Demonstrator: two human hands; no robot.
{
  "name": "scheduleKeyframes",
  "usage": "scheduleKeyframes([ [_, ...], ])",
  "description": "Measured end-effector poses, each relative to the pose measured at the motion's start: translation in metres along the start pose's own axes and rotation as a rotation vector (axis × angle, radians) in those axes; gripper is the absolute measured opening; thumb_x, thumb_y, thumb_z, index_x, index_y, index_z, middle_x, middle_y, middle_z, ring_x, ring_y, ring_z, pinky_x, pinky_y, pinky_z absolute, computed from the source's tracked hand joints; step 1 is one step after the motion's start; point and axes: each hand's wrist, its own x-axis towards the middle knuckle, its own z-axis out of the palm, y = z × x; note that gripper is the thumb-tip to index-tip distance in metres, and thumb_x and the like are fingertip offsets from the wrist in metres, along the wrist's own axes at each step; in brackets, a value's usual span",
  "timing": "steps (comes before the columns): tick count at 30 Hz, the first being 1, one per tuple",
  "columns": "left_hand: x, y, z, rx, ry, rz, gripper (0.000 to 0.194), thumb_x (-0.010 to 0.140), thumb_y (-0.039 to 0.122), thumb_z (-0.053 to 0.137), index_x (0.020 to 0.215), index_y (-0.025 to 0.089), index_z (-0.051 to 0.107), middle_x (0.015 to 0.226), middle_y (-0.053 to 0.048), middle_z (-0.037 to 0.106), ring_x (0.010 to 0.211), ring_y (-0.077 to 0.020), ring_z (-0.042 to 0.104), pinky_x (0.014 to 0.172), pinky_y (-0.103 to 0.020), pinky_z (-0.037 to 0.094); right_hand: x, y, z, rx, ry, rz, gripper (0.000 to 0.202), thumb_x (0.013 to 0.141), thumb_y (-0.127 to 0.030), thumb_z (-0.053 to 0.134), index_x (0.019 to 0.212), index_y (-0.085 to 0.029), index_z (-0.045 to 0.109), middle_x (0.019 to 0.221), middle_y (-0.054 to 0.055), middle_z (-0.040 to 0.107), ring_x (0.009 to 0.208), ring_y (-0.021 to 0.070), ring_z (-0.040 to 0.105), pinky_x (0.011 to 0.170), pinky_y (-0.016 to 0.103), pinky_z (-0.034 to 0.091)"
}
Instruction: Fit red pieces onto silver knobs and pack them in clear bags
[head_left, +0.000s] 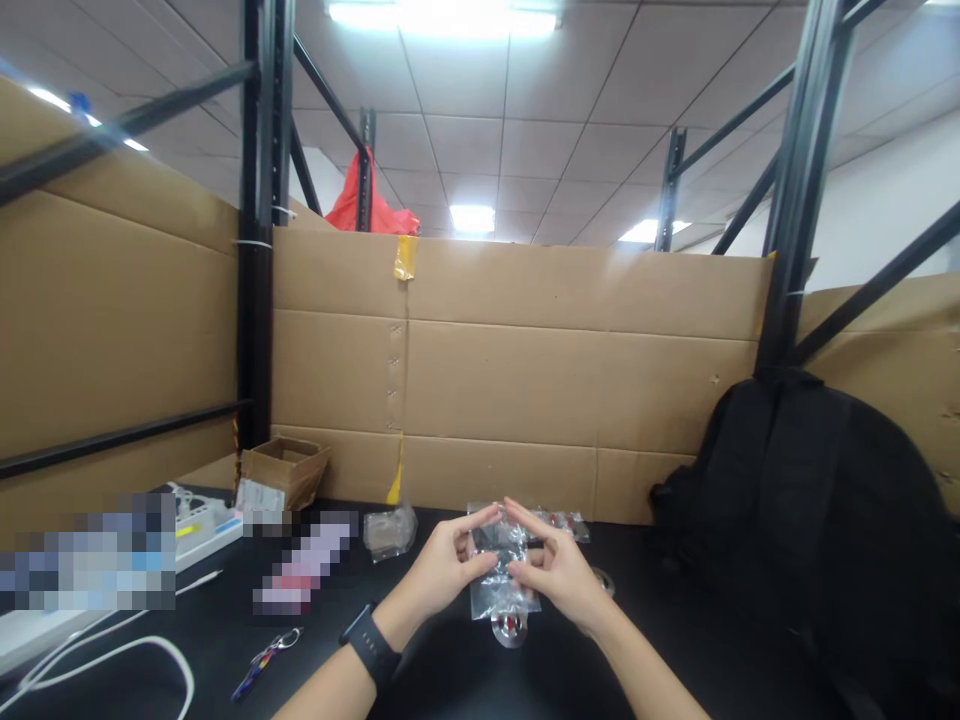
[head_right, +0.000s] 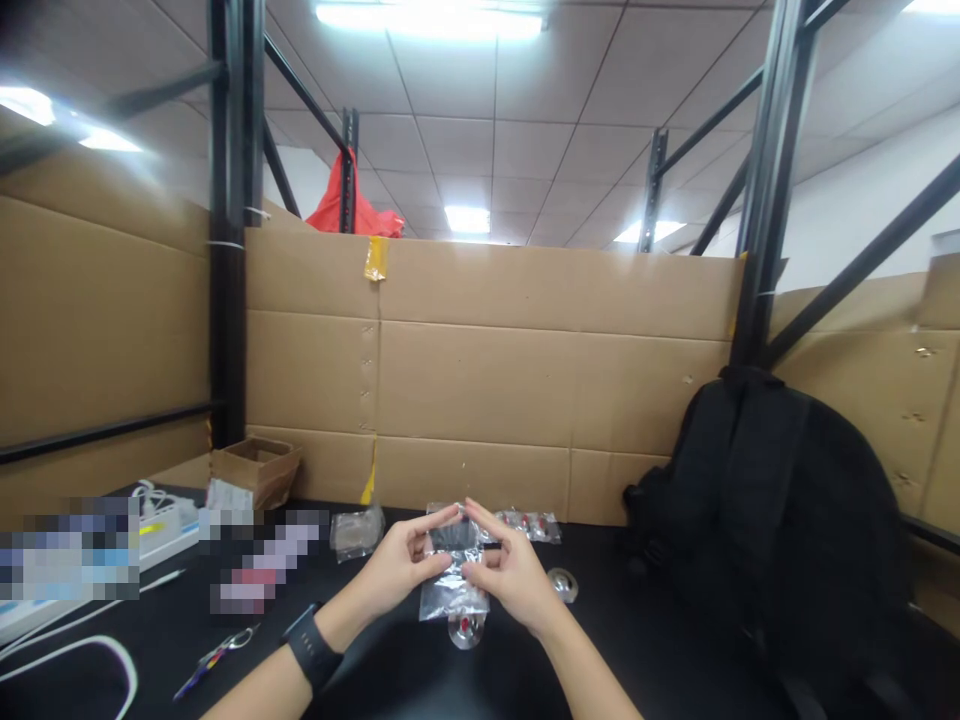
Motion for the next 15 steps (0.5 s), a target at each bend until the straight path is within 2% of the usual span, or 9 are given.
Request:
scheduleKeyframes([
  [2, -0.004, 0.006, -0.003, 0.087, -0.076, -0.007, 0.078, 0.079, 0.037, 0.078, 0.149, 0.020, 0.049, 0.081, -0.002, 0.068, 0.058, -0.0091, 0.045, 0.057, -0.023, 0.038, -0.001, -0.001, -0.001, 0.003, 0.001, -0.023, 0.085, 0.070, -0.033, 0.085, 0.146, -0.035, 0.047, 0.141, 0.013, 0.055, 0.052, 0.0052, 0.058, 0.047, 0.023, 0.048],
  [4, -0.008, 0.011, -0.005, 0.168, -0.158, -0.015, 0.079, 0.078, 0.033, 0.078, 0.150, 0.023, 0.047, 0.073, 0.002, 0.063, 0.055, -0.0073, 0.040, 0.055, -0.022, 0.035, -0.001, 0.000, -0.002, 0.010, 0.054, -0.041, 0.080, 0.072, -0.032, 0.084, 0.143, -0.037, 0.047, 0.145, 0.012, 0.049, 0.050, 0.0031, 0.056, 0.044, 0.022, 0.046],
  [5, -0.010, 0.014, -0.005, 0.178, -0.185, -0.011, 0.079, 0.078, 0.032, 0.079, 0.150, 0.025, 0.047, 0.080, 0.001, 0.065, 0.056, -0.0067, 0.041, 0.056, -0.021, 0.035, -0.001, 0.002, -0.002, 0.014, 0.082, -0.049, 0.076, 0.073, -0.032, 0.084, 0.140, -0.036, 0.049, 0.141, 0.011, 0.052, 0.051, 0.0031, 0.056, 0.046, 0.022, 0.046],
  [7, -0.011, 0.016, -0.005, 0.133, -0.188, 0.005, 0.082, 0.078, 0.030, 0.079, 0.151, 0.031, 0.043, 0.113, -0.006, 0.066, 0.059, -0.0053, 0.047, 0.058, -0.022, 0.040, 0.000, 0.005, -0.001, 0.023, 0.088, -0.038, 0.068, 0.073, -0.030, 0.083, 0.134, -0.032, 0.053, 0.124, 0.007, 0.059, 0.056, 0.0049, 0.058, 0.052, 0.023, 0.048],
  [9, -0.011, 0.015, -0.003, 0.050, -0.144, 0.012, 0.088, 0.080, 0.032, 0.078, 0.154, 0.038, 0.032, 0.142, -0.013, 0.050, 0.062, -0.0040, 0.053, 0.059, -0.022, 0.044, 0.001, 0.008, 0.001, 0.029, 0.047, -0.009, 0.061, 0.074, -0.028, 0.083, 0.128, -0.027, 0.055, 0.104, 0.003, 0.063, 0.061, 0.0075, 0.059, 0.057, 0.023, 0.049],
  [11, -0.010, 0.013, -0.001, 0.020, -0.091, 0.010, 0.092, 0.083, 0.037, 0.076, 0.156, 0.041, 0.020, 0.152, -0.017, 0.038, 0.068, -0.0060, 0.059, 0.061, -0.024, 0.047, 0.002, 0.010, 0.003, 0.036, 0.061, 0.009, 0.056, 0.076, -0.029, 0.080, 0.126, -0.025, 0.054, 0.091, 0.000, 0.063, 0.061, 0.0094, 0.059, 0.058, 0.024, 0.049],
  [13, -0.011, 0.015, -0.001, 0.124, -0.008, 0.068, 0.100, 0.079, 0.042, 0.079, 0.156, 0.039, 0.016, 0.155, -0.018, 0.033, 0.089, -0.0156, 0.065, 0.073, -0.031, 0.052, 0.004, 0.010, 0.004, 0.033, 0.161, -0.007, 0.056, 0.077, -0.030, 0.079, 0.126, -0.025, 0.051, 0.085, -0.002, 0.062, 0.058, 0.0108, 0.060, 0.057, 0.026, 0.050],
  [15, -0.013, 0.023, -0.001, 0.380, 0.076, 0.197, 0.103, 0.070, 0.045, 0.085, 0.154, 0.035, 0.026, 0.156, -0.016, 0.032, 0.120, -0.0284, 0.056, 0.094, -0.043, 0.049, 0.006, 0.011, 0.003, 0.016, 0.276, -0.029, 0.058, 0.076, -0.032, 0.079, 0.124, -0.025, 0.048, 0.083, -0.003, 0.061, 0.056, 0.0120, 0.061, 0.055, 0.027, 0.050],
])
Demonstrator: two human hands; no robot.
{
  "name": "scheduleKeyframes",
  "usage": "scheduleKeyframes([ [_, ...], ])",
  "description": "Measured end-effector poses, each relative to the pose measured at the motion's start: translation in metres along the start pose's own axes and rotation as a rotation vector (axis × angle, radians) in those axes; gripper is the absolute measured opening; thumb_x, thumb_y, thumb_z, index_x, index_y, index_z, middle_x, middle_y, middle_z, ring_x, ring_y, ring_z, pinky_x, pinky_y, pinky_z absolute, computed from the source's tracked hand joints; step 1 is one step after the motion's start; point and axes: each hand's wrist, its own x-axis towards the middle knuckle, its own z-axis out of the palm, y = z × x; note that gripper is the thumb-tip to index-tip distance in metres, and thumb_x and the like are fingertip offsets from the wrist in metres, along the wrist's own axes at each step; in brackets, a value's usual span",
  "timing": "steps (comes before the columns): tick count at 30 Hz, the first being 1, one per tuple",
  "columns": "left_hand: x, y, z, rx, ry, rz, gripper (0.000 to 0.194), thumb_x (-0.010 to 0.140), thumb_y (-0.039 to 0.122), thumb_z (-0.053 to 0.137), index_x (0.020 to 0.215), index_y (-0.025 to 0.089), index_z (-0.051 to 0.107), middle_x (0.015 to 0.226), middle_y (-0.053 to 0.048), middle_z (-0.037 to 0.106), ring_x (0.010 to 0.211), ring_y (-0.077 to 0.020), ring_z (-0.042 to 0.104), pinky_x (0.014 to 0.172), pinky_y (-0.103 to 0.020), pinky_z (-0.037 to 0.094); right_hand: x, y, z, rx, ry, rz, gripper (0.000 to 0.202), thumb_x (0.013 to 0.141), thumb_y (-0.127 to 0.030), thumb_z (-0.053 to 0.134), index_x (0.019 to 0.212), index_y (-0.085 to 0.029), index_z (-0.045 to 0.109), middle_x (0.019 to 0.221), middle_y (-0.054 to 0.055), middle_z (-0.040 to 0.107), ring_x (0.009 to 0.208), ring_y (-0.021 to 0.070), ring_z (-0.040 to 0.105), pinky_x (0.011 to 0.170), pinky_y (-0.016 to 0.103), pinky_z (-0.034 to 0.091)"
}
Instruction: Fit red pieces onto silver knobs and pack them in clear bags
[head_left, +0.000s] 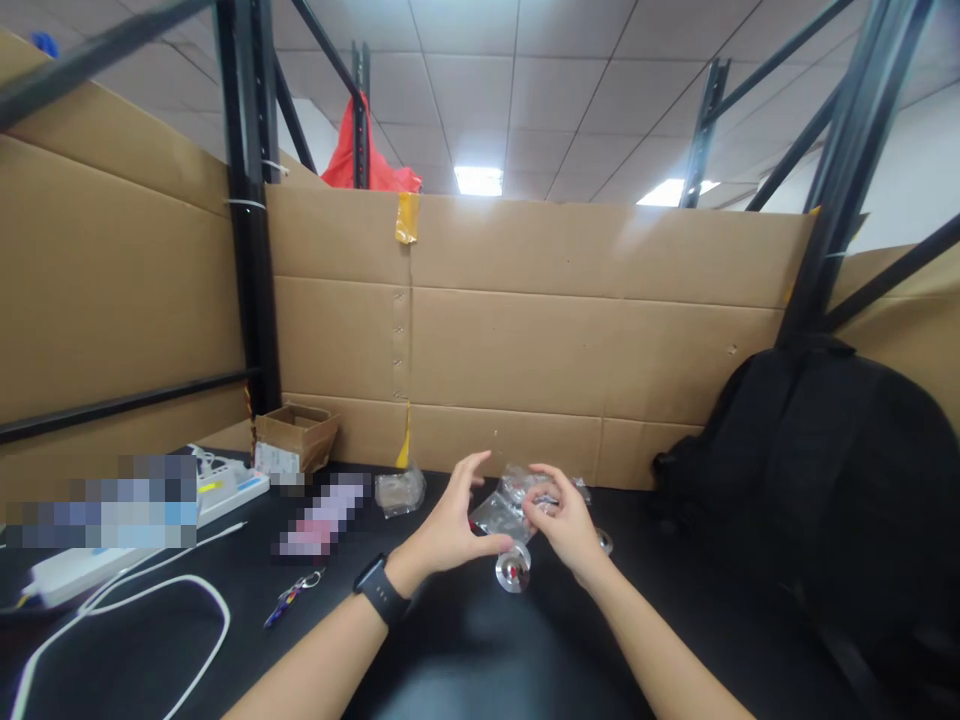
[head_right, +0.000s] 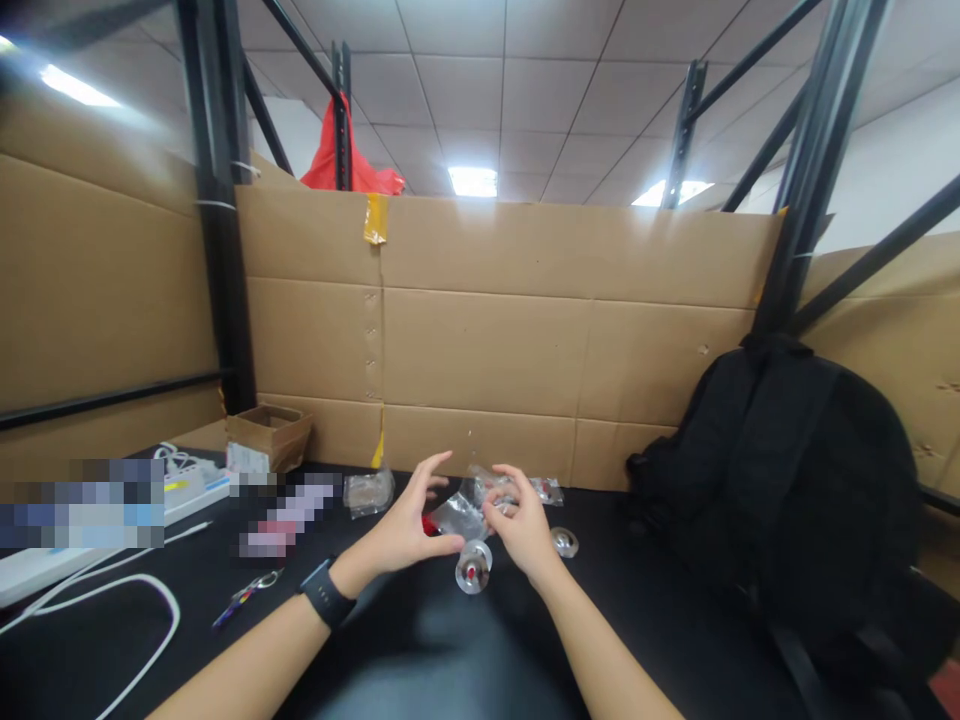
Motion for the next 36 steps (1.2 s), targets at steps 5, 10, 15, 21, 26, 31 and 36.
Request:
scheduleKeyframes([
  [5, -0.001, 0.023, -0.003, 0.509, -0.122, 0.273, 0.063, 0.071, 0.056, 0.082, 0.124, 0.031, 0.062, 0.133, -0.006, 0.061, 0.124, -0.0296, 0.050, 0.102, -0.046, 0.036, 0.001, 0.004, 0.000, 0.002, 0.102, 0.003, 0.054, 0.075, -0.033, 0.080, 0.117, -0.026, 0.047, 0.077, -0.005, 0.059, 0.056, 0.0141, 0.064, 0.056, 0.028, 0.052],
  [10, -0.003, 0.019, 0.009, 0.727, -0.087, 0.325, 0.018, 0.099, 0.028, 0.055, 0.111, 0.028, 0.069, 0.110, -0.003, 0.074, 0.110, -0.0226, 0.057, 0.090, -0.042, 0.035, -0.002, 0.004, 0.006, -0.005, 0.027, -0.019, 0.049, 0.077, -0.033, 0.079, 0.115, -0.026, 0.049, 0.079, -0.004, 0.062, 0.063, 0.0146, 0.066, 0.064, 0.029, 0.054],
  [15, -0.001, 0.008, 0.005, 0.816, -0.095, 0.270, 0.024, 0.095, 0.014, 0.057, 0.110, 0.026, 0.071, 0.097, -0.003, 0.077, 0.098, -0.0214, 0.063, 0.082, -0.038, 0.038, -0.004, 0.001, 0.011, 0.009, -0.052, -0.010, 0.048, 0.081, -0.039, 0.075, 0.118, -0.025, 0.048, 0.083, 0.000, 0.066, 0.078, 0.0196, 0.071, 0.070, 0.032, 0.055],
  [21, 0.010, -0.021, -0.055, 0.883, 0.275, 0.058, 0.029, 0.096, 0.014, 0.051, 0.107, 0.027, 0.075, 0.111, -0.001, 0.077, 0.098, -0.0193, 0.069, 0.086, -0.036, 0.041, -0.001, 0.008, 0.004, -0.076, -0.064, -0.030, 0.046, 0.083, -0.039, 0.073, 0.120, -0.025, 0.049, 0.094, 0.003, 0.066, 0.087, 0.0205, 0.071, 0.072, 0.033, 0.054],
  [26, 0.001, -0.066, -0.115, 1.014, 0.258, -0.231, 0.029, 0.097, 0.033, 0.052, 0.103, 0.025, 0.079, 0.112, -0.005, 0.077, 0.104, -0.0252, 0.069, 0.087, -0.035, 0.044, 0.003, 0.014, -0.003, -0.134, -0.072, -0.034, 0.049, 0.082, -0.036, 0.072, 0.123, -0.024, 0.047, 0.095, 0.004, 0.066, 0.085, 0.0198, 0.070, 0.071, 0.032, 0.054],
  [31, -0.009, -0.092, -0.130, 1.037, 0.113, -0.371, 0.033, 0.098, 0.039, 0.048, 0.106, 0.030, 0.079, 0.119, -0.004, 0.075, 0.115, -0.0274, 0.062, 0.093, -0.038, 0.042, 0.002, 0.012, -0.004, -0.164, -0.083, -0.027, 0.050, 0.082, -0.032, 0.070, 0.125, -0.024, 0.047, 0.096, 0.003, 0.066, 0.086, 0.0195, 0.070, 0.071, 0.031, 0.054],
  [36, -0.007, -0.097, -0.127, 1.006, 0.008, -0.347, 0.024, 0.092, 0.037, 0.058, 0.098, 0.032, 0.081, 0.119, -0.002, 0.075, 0.117, -0.0282, 0.056, 0.100, -0.044, 0.036, 0.003, 0.011, -0.003, -0.180, -0.095, -0.038, 0.050, 0.080, -0.028, 0.068, 0.125, -0.024, 0.046, 0.096, 0.003, 0.065, 0.083, 0.0183, 0.068, 0.071, 0.032, 0.054],
])
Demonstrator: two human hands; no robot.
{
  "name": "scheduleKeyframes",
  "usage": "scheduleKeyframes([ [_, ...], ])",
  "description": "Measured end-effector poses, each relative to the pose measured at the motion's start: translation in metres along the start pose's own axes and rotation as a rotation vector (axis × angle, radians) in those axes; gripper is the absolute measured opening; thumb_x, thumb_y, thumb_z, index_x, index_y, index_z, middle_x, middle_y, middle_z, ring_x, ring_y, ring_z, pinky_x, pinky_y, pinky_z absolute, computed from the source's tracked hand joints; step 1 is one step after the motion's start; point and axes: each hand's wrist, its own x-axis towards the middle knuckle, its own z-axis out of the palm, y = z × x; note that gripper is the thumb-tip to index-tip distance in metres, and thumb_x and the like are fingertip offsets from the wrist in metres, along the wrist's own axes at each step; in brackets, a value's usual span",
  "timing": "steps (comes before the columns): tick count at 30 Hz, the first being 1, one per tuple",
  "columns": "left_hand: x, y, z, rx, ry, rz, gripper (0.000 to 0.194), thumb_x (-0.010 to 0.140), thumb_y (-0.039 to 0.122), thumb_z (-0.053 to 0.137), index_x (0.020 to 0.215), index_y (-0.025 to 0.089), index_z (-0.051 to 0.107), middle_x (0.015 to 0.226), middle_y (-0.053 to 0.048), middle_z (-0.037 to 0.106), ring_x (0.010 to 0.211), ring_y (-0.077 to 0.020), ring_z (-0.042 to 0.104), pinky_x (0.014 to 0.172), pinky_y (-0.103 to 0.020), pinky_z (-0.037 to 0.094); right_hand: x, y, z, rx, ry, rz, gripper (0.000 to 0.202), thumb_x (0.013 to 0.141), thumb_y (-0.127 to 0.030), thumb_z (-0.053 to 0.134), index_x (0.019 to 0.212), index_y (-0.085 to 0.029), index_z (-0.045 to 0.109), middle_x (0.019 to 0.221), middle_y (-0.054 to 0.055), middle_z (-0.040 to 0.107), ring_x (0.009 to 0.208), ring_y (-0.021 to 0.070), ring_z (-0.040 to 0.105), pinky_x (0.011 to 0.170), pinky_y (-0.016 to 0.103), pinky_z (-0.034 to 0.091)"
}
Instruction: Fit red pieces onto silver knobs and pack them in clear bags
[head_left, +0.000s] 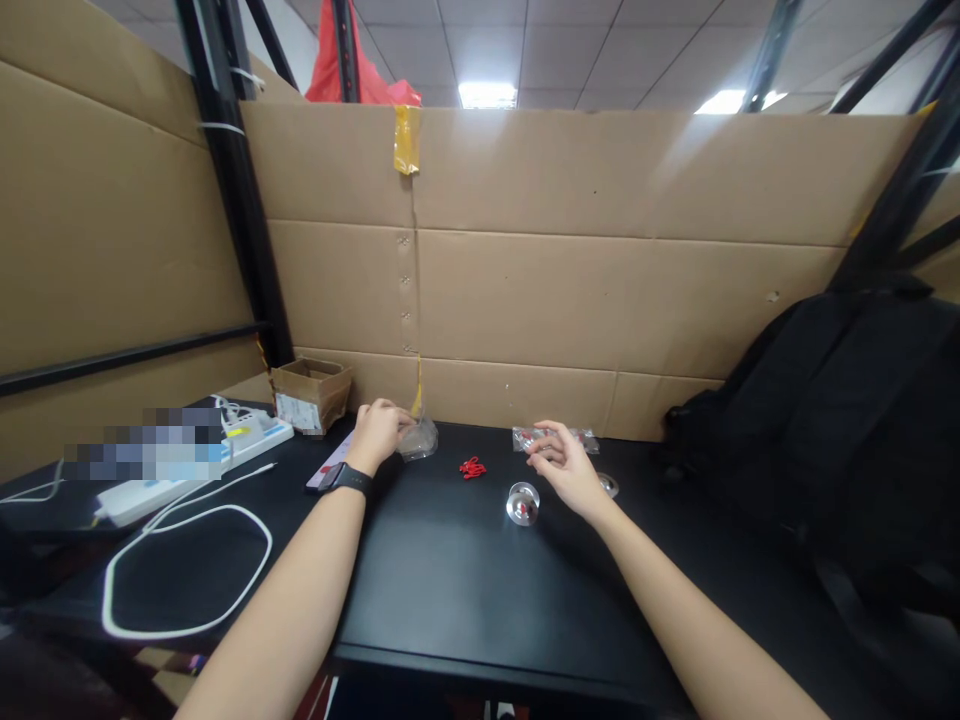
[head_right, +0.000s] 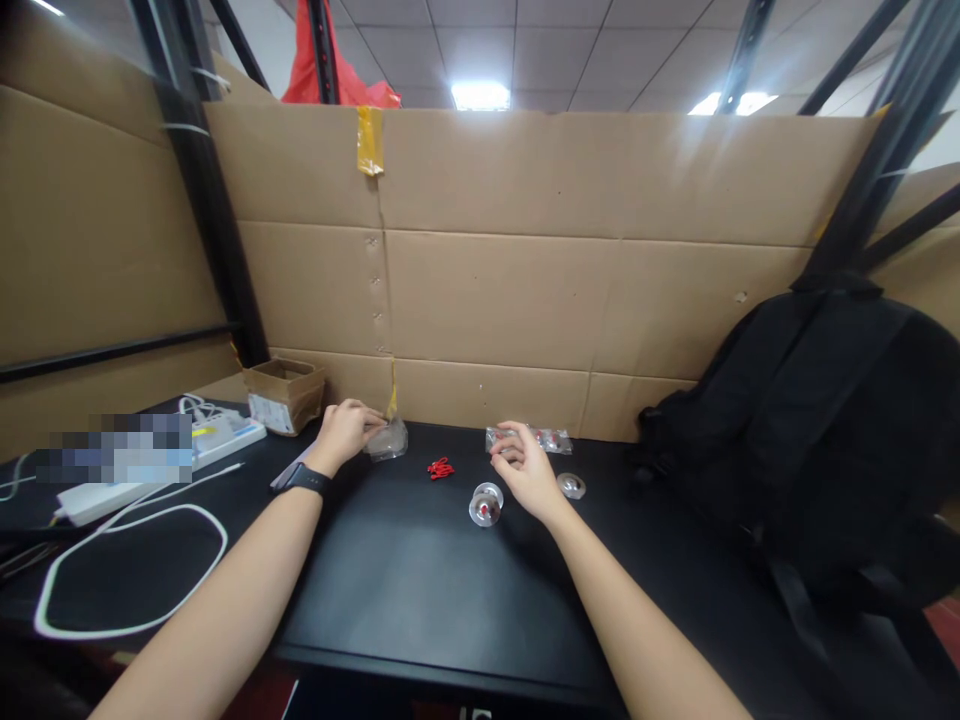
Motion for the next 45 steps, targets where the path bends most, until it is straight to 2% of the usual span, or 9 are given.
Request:
scheduleKeyframes([
  [3, 0.001, 0.001, 0.002, 0.004, -0.078, 0.032, 0.024, 0.088, 0.036, 0.060, 0.101, 0.032, 0.080, 0.115, -0.004, 0.076, 0.116, -0.0273, 0.059, 0.099, -0.040, 0.039, 0.000, 0.000, 0.000, -0.017, -0.018, 0.000, 0.050, 0.080, -0.026, 0.067, 0.125, -0.023, 0.046, 0.096, 0.003, 0.064, 0.082, 0.0170, 0.067, 0.075, 0.033, 0.053],
  [6, 0.001, 0.000, 0.006, -0.022, -0.181, 0.060, 0.034, 0.086, 0.046, 0.061, 0.112, 0.033, 0.077, 0.118, -0.003, 0.075, 0.116, -0.0274, 0.063, 0.097, -0.036, 0.043, -0.002, 0.000, -0.001, -0.068, -0.052, 0.021, 0.051, 0.080, -0.025, 0.066, 0.127, -0.024, 0.047, 0.099, 0.003, 0.064, 0.083, 0.0160, 0.065, 0.076, 0.032, 0.053],
  [9, 0.000, -0.002, 0.010, -0.049, -0.275, 0.070, 0.046, 0.078, 0.057, 0.066, 0.117, 0.034, 0.074, 0.120, -0.002, 0.074, 0.116, -0.0287, 0.065, 0.098, -0.036, 0.044, -0.003, -0.001, -0.001, -0.123, -0.102, 0.041, 0.053, 0.079, -0.025, 0.066, 0.129, -0.024, 0.049, 0.102, 0.004, 0.064, 0.085, 0.0162, 0.065, 0.072, 0.030, 0.053],
  [11, 0.000, -0.002, 0.012, -0.054, -0.304, 0.078, 0.049, 0.073, 0.055, 0.072, 0.117, 0.034, 0.074, 0.120, -0.001, 0.074, 0.116, -0.0288, 0.066, 0.098, -0.035, 0.044, -0.004, 0.000, -0.001, -0.147, -0.124, 0.042, 0.054, 0.079, -0.025, 0.067, 0.130, -0.024, 0.049, 0.102, 0.005, 0.064, 0.085, 0.0167, 0.065, 0.068, 0.028, 0.052],
  [18, 0.001, 0.002, 0.014, -0.031, -0.309, 0.091, 0.036, 0.074, 0.037, 0.074, 0.110, 0.035, 0.076, 0.119, 0.000, 0.075, 0.118, -0.0269, 0.065, 0.099, -0.035, 0.043, -0.003, 0.006, -0.003, -0.232, -0.163, 0.022, 0.043, 0.080, -0.024, 0.065, 0.123, -0.023, 0.058, 0.102, 0.005, 0.064, 0.084, 0.0166, 0.065, 0.066, 0.027, 0.052],
  [24, -0.001, 0.011, 0.014, -0.049, -0.339, 0.117, 0.036, 0.077, 0.044, 0.072, 0.111, 0.035, 0.076, 0.119, -0.002, 0.075, 0.119, -0.0287, 0.064, 0.101, -0.039, 0.042, -0.003, 0.007, -0.006, -0.307, -0.179, 0.020, 0.030, 0.079, -0.024, 0.067, 0.108, -0.021, 0.067, 0.099, 0.006, 0.067, 0.084, 0.0179, 0.066, 0.064, 0.028, 0.053],
  [34, -0.001, 0.016, 0.024, -0.020, -0.314, 0.139, 0.043, 0.075, 0.023, 0.063, 0.114, 0.036, 0.074, 0.124, -0.002, 0.073, 0.119, -0.0286, 0.063, 0.100, -0.043, 0.043, -0.002, 0.011, -0.012, -0.439, -0.213, -0.011, 0.021, 0.081, -0.024, 0.068, 0.101, -0.021, 0.072, 0.101, 0.007, 0.072, 0.086, 0.0200, 0.066, 0.067, 0.030, 0.053],
  [41, 0.000, 0.016, 0.025, -0.037, -0.257, 0.138, 0.042, 0.073, 0.028, 0.067, 0.115, 0.034, 0.073, 0.130, -0.002, 0.069, 0.125, -0.0305, 0.058, 0.102, -0.043, 0.040, -0.007, 0.000, -0.020, -0.510, -0.445, -0.089, 0.058, 0.063, -0.035, 0.087, 0.119, -0.029, 0.072, 0.122, 0.006, 0.070, 0.109, 0.0282, 0.065, 0.091, 0.040, 0.052],
  [45, 0.000, 0.017, 0.023, -0.028, -0.205, 0.150, 0.045, 0.072, 0.030, 0.070, 0.117, 0.033, 0.072, 0.133, -0.004, 0.067, 0.125, -0.0316, 0.057, 0.100, -0.042, 0.041, -0.007, -0.001, -0.015, -0.545, -0.507, -0.127, 0.048, 0.064, -0.030, 0.087, 0.111, -0.030, 0.075, 0.114, 0.005, 0.072, 0.104, 0.0273, 0.068, 0.093, 0.040, 0.051],
])
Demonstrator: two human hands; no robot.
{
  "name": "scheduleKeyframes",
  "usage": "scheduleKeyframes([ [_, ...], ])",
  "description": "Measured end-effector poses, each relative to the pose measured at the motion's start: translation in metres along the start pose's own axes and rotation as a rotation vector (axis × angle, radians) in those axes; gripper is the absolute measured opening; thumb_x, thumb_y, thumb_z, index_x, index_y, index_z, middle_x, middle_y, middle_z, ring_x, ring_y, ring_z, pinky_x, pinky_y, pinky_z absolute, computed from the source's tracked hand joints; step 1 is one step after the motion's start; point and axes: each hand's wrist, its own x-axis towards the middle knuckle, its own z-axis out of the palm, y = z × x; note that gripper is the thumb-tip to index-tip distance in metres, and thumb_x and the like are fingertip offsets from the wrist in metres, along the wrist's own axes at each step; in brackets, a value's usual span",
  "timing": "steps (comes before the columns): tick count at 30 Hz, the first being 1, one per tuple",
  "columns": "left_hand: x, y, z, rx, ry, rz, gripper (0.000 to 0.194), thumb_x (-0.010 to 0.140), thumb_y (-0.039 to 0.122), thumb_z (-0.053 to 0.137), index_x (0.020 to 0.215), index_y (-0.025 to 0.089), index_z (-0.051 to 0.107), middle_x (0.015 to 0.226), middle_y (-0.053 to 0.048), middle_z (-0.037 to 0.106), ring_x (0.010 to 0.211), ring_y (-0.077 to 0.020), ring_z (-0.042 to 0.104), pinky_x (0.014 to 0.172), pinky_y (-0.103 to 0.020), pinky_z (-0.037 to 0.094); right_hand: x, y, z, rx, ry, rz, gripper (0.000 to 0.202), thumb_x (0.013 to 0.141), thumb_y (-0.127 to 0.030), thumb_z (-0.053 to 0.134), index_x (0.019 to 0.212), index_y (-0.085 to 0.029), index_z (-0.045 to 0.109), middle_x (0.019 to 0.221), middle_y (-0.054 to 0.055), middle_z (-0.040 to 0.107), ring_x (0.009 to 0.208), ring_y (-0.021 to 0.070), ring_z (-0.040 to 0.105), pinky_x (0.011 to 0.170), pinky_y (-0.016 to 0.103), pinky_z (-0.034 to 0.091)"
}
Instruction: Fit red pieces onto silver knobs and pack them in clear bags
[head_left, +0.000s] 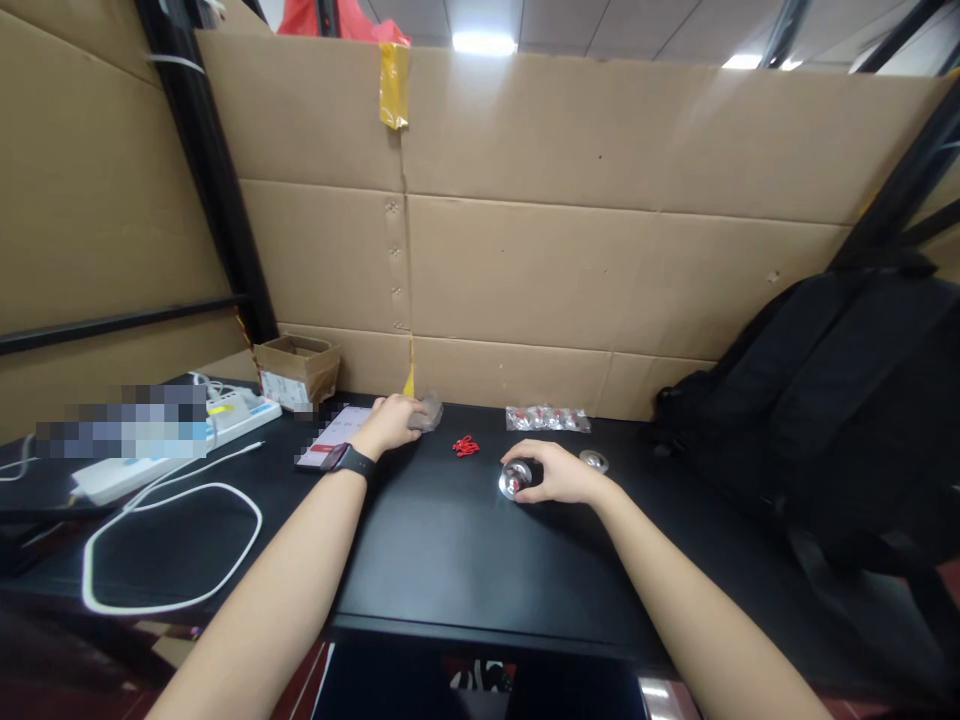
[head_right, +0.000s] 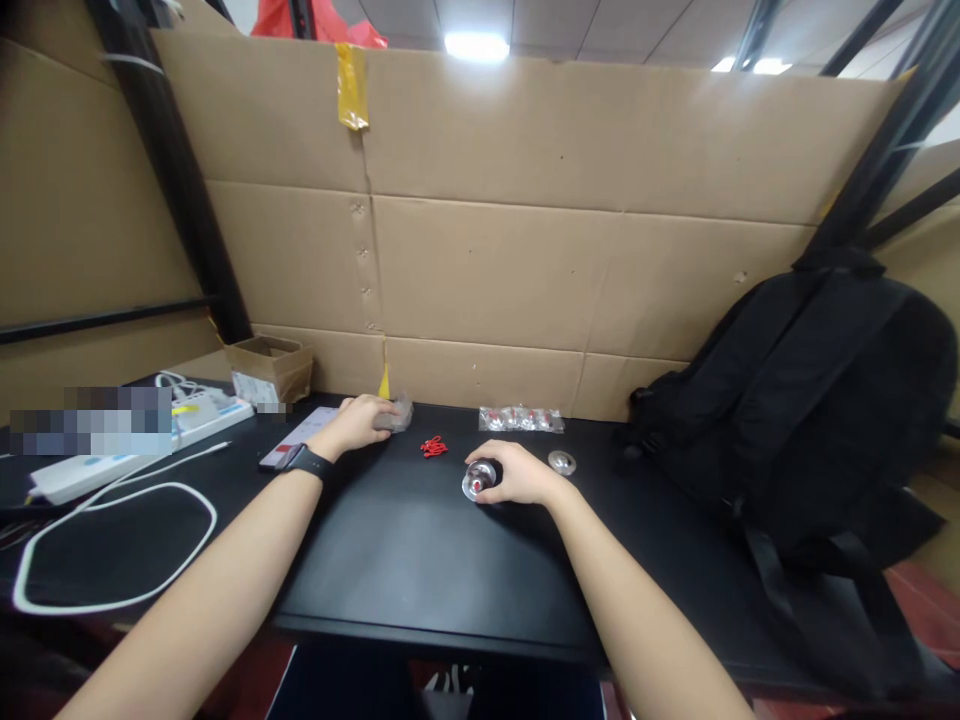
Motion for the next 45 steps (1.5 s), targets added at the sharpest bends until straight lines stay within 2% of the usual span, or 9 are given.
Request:
scheduleKeyframes([
  [4, -0.002, 0.004, -0.006, 0.004, 0.018, -0.013, 0.045, 0.074, 0.029, 0.069, 0.119, 0.031, 0.071, 0.139, -0.005, 0.062, 0.128, -0.0324, 0.054, 0.102, -0.043, 0.040, 0.003, 0.001, 0.005, -0.039, 0.007, -0.027, 0.022, 0.071, -0.028, 0.083, 0.093, -0.031, 0.081, 0.115, 0.004, 0.070, 0.099, 0.0254, 0.069, 0.092, 0.039, 0.051],
  [7, -0.003, 0.014, -0.018, -0.040, 0.146, 0.001, 0.047, 0.079, 0.026, 0.064, 0.125, 0.028, 0.067, 0.140, -0.007, 0.059, 0.126, -0.0317, 0.054, 0.102, -0.044, 0.041, 0.005, 0.000, 0.006, -0.004, 0.036, -0.035, 0.011, 0.079, -0.029, 0.078, 0.089, -0.032, 0.082, 0.110, 0.005, 0.071, 0.096, 0.0242, 0.069, 0.091, 0.040, 0.051],
  [10, -0.006, 0.037, -0.030, -0.210, 0.258, 0.072, 0.036, 0.085, 0.026, 0.057, 0.119, 0.023, 0.068, 0.125, -0.008, 0.066, 0.115, -0.0260, 0.061, 0.099, -0.038, 0.045, 0.007, -0.006, 0.005, 0.130, 0.159, 0.002, 0.013, 0.084, -0.035, 0.073, 0.089, -0.027, 0.082, 0.098, 0.006, 0.074, 0.088, 0.0232, 0.069, 0.083, 0.038, 0.054],
  [15, -0.012, 0.099, -0.026, -0.689, -0.031, 0.266, 0.025, 0.092, 0.036, 0.057, 0.101, 0.021, 0.074, 0.096, -0.003, 0.074, 0.084, -0.0176, 0.067, 0.079, -0.028, 0.051, 0.011, -0.012, 0.008, 0.572, 0.391, 0.136, 0.025, 0.082, -0.043, 0.075, 0.092, -0.020, 0.077, 0.092, 0.008, 0.078, 0.087, 0.0249, 0.074, 0.082, 0.039, 0.057],
  [20, -0.017, 0.138, -0.003, -0.891, 0.034, 0.238, 0.028, 0.090, 0.042, 0.063, 0.100, 0.018, 0.073, 0.098, -0.005, 0.074, 0.082, -0.0171, 0.065, 0.072, -0.027, 0.049, 0.013, -0.011, 0.014, 0.607, 0.473, 0.147, 0.028, 0.076, -0.040, 0.080, 0.091, -0.016, 0.076, 0.092, 0.009, 0.078, 0.085, 0.0250, 0.075, 0.082, 0.039, 0.060],
  [27, -0.020, 0.148, 0.003, -0.889, 0.162, 0.182, 0.015, 0.090, 0.030, 0.063, 0.090, 0.018, 0.072, 0.093, -0.004, 0.074, 0.081, -0.0164, 0.065, 0.073, -0.026, 0.048, 0.013, -0.015, 0.015, 0.609, 0.442, 0.093, 0.027, 0.073, -0.039, 0.084, 0.087, -0.017, 0.076, 0.103, 0.009, 0.076, 0.090, 0.0248, 0.075, 0.088, 0.039, 0.061],
  [33, -0.022, 0.151, 0.003, -0.831, 0.240, 0.176, 0.011, 0.085, 0.018, 0.063, 0.078, 0.018, 0.072, 0.086, -0.004, 0.073, 0.080, -0.0163, 0.066, 0.076, -0.027, 0.049, 0.015, -0.017, 0.020, 0.653, 0.382, 0.200, 0.055, 0.059, -0.034, 0.092, 0.108, -0.017, 0.072, 0.108, 0.012, 0.075, 0.098, 0.0286, 0.074, 0.094, 0.046, 0.059],
  [38, -0.021, 0.152, 0.005, -0.780, 0.266, 0.188, 0.013, 0.084, 0.016, 0.063, 0.077, 0.019, 0.074, 0.087, -0.004, 0.073, 0.079, -0.0164, 0.067, 0.076, -0.028, 0.050, 0.016, -0.012, 0.023, 0.606, 0.360, 0.114, 0.066, 0.065, -0.031, 0.090, 0.125, -0.020, 0.062, 0.113, 0.011, 0.072, 0.106, 0.0251, 0.071, 0.099, 0.045, 0.056],
  [45, -0.015, 0.146, 0.007, -0.818, 0.261, 0.095, 0.013, 0.086, 0.023, 0.066, 0.086, 0.022, 0.079, 0.092, -0.004, 0.076, 0.084, -0.0186, 0.069, 0.077, -0.030, 0.052, 0.016, -0.005, 0.023, 0.438, 0.441, 0.070, 0.055, 0.072, -0.028, 0.084, 0.122, -0.023, 0.061, 0.114, 0.010, 0.070, 0.108, 0.0234, 0.068, 0.090, 0.039, 0.057],
])
